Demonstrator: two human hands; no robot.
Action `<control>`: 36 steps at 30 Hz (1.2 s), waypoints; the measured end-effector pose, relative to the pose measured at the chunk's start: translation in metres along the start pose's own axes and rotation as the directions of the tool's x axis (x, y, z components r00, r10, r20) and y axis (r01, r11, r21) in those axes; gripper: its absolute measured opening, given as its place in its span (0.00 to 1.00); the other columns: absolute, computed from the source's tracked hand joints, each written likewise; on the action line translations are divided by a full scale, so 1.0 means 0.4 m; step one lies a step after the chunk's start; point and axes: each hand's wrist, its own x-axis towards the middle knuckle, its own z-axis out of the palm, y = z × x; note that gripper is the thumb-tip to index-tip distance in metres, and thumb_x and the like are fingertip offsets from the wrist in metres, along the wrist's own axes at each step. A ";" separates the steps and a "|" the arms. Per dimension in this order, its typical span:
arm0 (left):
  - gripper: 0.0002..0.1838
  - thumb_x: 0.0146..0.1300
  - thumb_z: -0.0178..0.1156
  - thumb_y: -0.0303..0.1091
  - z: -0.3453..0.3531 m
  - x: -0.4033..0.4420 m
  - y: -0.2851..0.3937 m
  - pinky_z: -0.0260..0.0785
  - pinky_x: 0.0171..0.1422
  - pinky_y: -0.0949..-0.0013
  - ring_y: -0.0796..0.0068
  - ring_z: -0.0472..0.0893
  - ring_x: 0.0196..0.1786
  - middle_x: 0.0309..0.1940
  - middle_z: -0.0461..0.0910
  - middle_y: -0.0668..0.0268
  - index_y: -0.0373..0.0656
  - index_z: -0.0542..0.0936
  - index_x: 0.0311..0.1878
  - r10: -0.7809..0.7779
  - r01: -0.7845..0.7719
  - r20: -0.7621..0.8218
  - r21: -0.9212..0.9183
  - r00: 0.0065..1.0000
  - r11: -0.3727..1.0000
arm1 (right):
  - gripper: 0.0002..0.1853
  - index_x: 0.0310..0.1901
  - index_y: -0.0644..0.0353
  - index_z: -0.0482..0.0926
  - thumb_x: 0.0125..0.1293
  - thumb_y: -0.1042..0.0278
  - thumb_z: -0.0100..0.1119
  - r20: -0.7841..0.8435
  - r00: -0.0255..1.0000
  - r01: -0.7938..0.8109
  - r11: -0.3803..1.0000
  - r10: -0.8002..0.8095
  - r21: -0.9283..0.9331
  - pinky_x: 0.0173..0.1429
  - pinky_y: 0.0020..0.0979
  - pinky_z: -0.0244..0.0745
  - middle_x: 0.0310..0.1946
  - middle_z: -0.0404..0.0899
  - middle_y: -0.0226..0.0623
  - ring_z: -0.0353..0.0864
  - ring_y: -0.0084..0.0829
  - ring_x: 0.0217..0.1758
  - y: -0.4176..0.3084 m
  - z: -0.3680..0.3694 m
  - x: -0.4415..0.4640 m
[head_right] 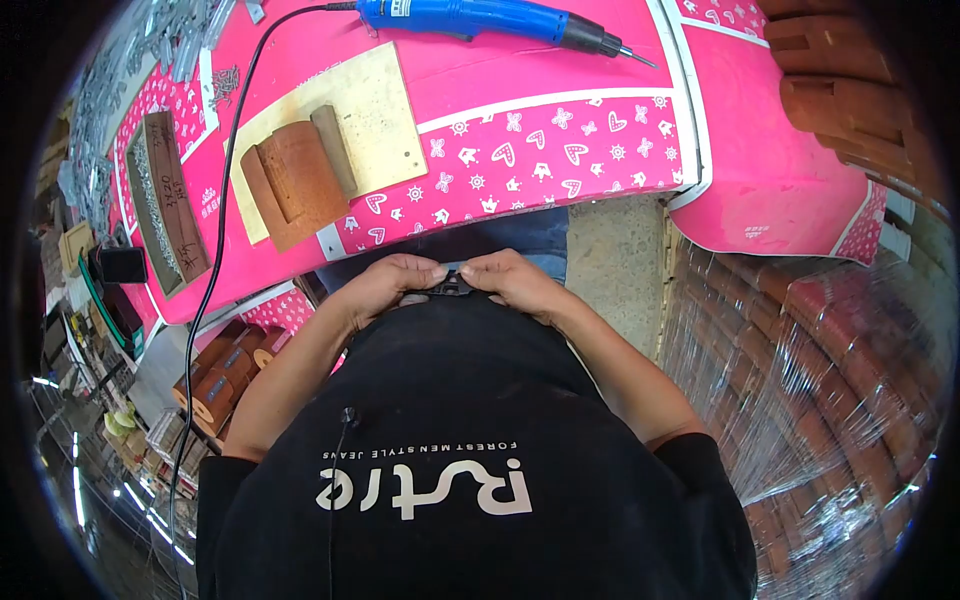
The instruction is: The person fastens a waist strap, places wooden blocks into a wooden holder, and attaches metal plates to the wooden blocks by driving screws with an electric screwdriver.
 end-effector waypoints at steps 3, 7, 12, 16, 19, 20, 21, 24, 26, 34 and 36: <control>0.14 0.71 0.54 0.39 -0.007 0.024 -0.023 0.72 0.41 0.77 0.85 0.78 0.36 0.35 0.82 0.70 0.38 0.81 0.45 0.084 -0.076 -0.030 0.192 0.996 0.978 | 0.15 0.43 0.64 0.79 0.73 0.60 0.49 0.031 0.992 0.129 0.971 -0.126 -0.200 0.39 0.25 0.69 0.31 0.78 0.26 0.72 0.18 0.34 0.036 -0.014 0.030; 0.22 0.75 0.46 0.47 0.019 0.055 -0.024 0.69 0.42 0.68 0.78 0.76 0.36 0.33 0.81 0.64 0.37 0.80 0.45 0.346 -0.252 -0.010 0.667 0.938 0.701 | 0.20 0.49 0.65 0.74 0.74 0.53 0.44 -0.066 0.932 0.272 0.810 -0.356 -0.519 0.51 0.38 0.70 0.38 0.80 0.45 0.79 0.37 0.45 0.051 -0.012 0.039; 0.33 0.72 0.39 0.59 0.055 -0.003 0.024 0.70 0.52 0.55 0.47 0.80 0.46 0.39 0.81 0.45 0.35 0.80 0.44 0.414 -0.064 -0.151 0.884 0.898 0.463 | 0.21 0.54 0.56 0.73 0.73 0.48 0.42 -0.142 0.967 0.033 0.654 -0.212 -0.755 0.50 0.46 0.72 0.40 0.81 0.52 0.79 0.53 0.47 -0.058 0.041 -0.033; 0.33 0.70 0.44 0.61 0.020 -0.065 -0.016 0.69 0.55 0.53 0.44 0.79 0.50 0.40 0.81 0.43 0.35 0.81 0.44 0.475 -0.026 -0.220 0.888 0.852 0.458 | 0.22 0.51 0.53 0.77 0.72 0.46 0.42 -0.201 0.892 -0.070 0.317 -0.404 -0.946 0.48 0.46 0.73 0.38 0.82 0.49 0.80 0.53 0.45 -0.055 0.057 -0.067; 0.30 0.69 0.47 0.58 -0.044 -0.080 -0.100 0.70 0.53 0.51 0.44 0.79 0.48 0.40 0.81 0.44 0.37 0.81 0.43 0.556 -0.148 -0.192 0.848 0.808 0.508 | 0.18 0.47 0.56 0.79 0.71 0.51 0.49 -0.225 0.956 -0.096 0.520 -0.190 -0.848 0.44 0.37 0.75 0.34 0.82 0.45 0.83 0.41 0.39 -0.068 0.002 -0.086; 0.29 0.69 0.48 0.58 -0.050 -0.078 -0.115 0.70 0.53 0.51 0.44 0.80 0.47 0.40 0.81 0.44 0.37 0.81 0.42 0.570 -0.195 -0.167 0.832 0.804 0.519 | 0.16 0.46 0.57 0.80 0.70 0.54 0.51 -0.211 0.967 -0.082 0.612 -0.142 -0.786 0.43 0.34 0.75 0.32 0.82 0.43 0.83 0.36 0.36 -0.089 0.017 -0.104; 0.27 0.69 0.49 0.57 -0.056 -0.074 -0.127 0.70 0.53 0.51 0.45 0.80 0.48 0.40 0.81 0.45 0.38 0.81 0.44 0.602 -0.180 -0.206 0.837 0.771 0.517 | 0.14 0.46 0.59 0.80 0.70 0.58 0.52 -0.161 0.971 -0.043 0.536 -0.176 -0.843 0.42 0.30 0.75 0.32 0.82 0.41 0.82 0.31 0.35 -0.105 0.044 -0.113; 0.25 0.68 0.50 0.55 -0.040 -0.147 -0.133 0.70 0.53 0.51 0.47 0.80 0.49 0.41 0.81 0.47 0.40 0.80 0.47 0.651 -0.148 -0.364 0.791 0.666 0.594 | 0.12 0.46 0.63 0.79 0.68 0.65 0.56 0.061 0.958 0.174 0.398 -0.279 -0.901 0.41 0.26 0.73 0.32 0.82 0.38 0.80 0.25 0.35 -0.172 0.149 -0.119; 0.22 0.68 0.52 0.52 -0.049 -0.217 -0.177 0.70 0.53 0.53 0.50 0.80 0.49 0.42 0.81 0.51 0.42 0.79 0.49 0.745 -0.217 -0.374 0.798 0.553 0.562 | 0.11 0.47 0.65 0.79 0.66 0.69 0.58 0.179 0.937 0.297 0.419 -0.299 -0.858 0.41 0.25 0.73 0.33 0.82 0.38 0.80 0.24 0.35 -0.220 0.222 -0.110; 0.25 0.66 0.60 0.46 0.109 -0.674 -0.299 0.66 0.57 0.57 0.54 0.76 0.49 0.46 0.78 0.54 0.42 0.75 0.61 0.964 -0.812 0.219 0.584 0.153 -0.004 | 0.11 0.47 0.66 0.79 0.66 0.72 0.58 0.549 0.835 0.479 0.457 0.027 -0.750 0.39 0.24 0.74 0.30 0.82 0.37 0.81 0.25 0.33 -0.383 0.502 -0.050; 0.21 0.67 0.59 0.46 0.094 -0.652 -0.297 0.66 0.54 0.57 0.54 0.76 0.48 0.42 0.78 0.55 0.41 0.78 0.56 0.943 -0.747 0.204 0.662 0.263 0.065 | 0.12 0.48 0.65 0.78 0.67 0.70 0.58 0.528 0.833 0.463 0.316 0.163 -0.828 0.38 0.25 0.74 0.31 0.82 0.37 0.81 0.23 0.34 -0.381 0.562 -0.014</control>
